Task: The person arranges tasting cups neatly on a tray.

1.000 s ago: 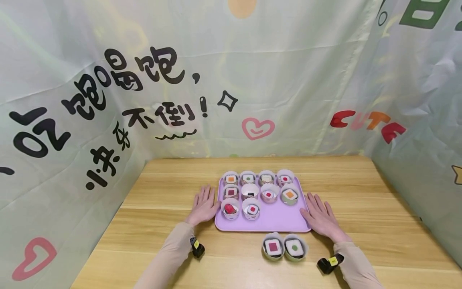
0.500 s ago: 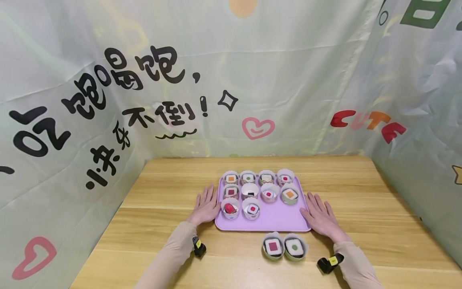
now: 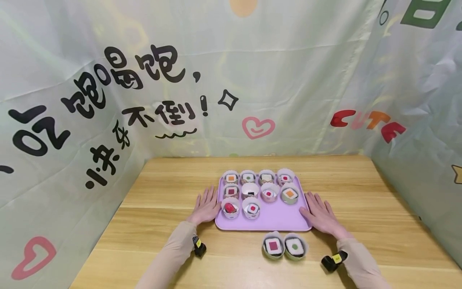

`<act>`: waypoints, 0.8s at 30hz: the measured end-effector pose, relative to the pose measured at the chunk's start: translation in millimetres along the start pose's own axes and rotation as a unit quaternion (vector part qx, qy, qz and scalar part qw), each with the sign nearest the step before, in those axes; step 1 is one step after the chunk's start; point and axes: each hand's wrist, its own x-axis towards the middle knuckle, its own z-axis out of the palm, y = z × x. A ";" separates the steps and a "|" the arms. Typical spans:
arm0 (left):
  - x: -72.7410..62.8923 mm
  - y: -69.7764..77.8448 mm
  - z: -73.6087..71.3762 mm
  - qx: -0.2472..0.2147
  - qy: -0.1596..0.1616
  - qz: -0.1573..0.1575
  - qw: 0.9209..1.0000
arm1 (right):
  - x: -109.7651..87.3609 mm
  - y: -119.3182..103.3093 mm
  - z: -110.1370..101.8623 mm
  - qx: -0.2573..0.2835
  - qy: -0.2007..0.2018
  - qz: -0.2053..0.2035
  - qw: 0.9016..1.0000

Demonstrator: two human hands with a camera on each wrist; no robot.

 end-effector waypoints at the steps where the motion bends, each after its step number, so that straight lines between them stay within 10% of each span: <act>1: -0.1 0.5 -0.4 0.000 -0.001 0.000 1.000 | 0.8 -0.2 -1.7 0.006 0.003 -0.003 1.000; 14: 1.3 -1.5 1.1 -0.003 -0.001 0.003 1.000 | 0.1 -24.4 -36.0 -0.067 0.056 -0.026 0.996; 24: 5.4 -7.9 5.5 0.000 -0.006 -0.001 1.000 | -4.4 -65.2 -42.6 -0.098 0.106 -0.121 0.982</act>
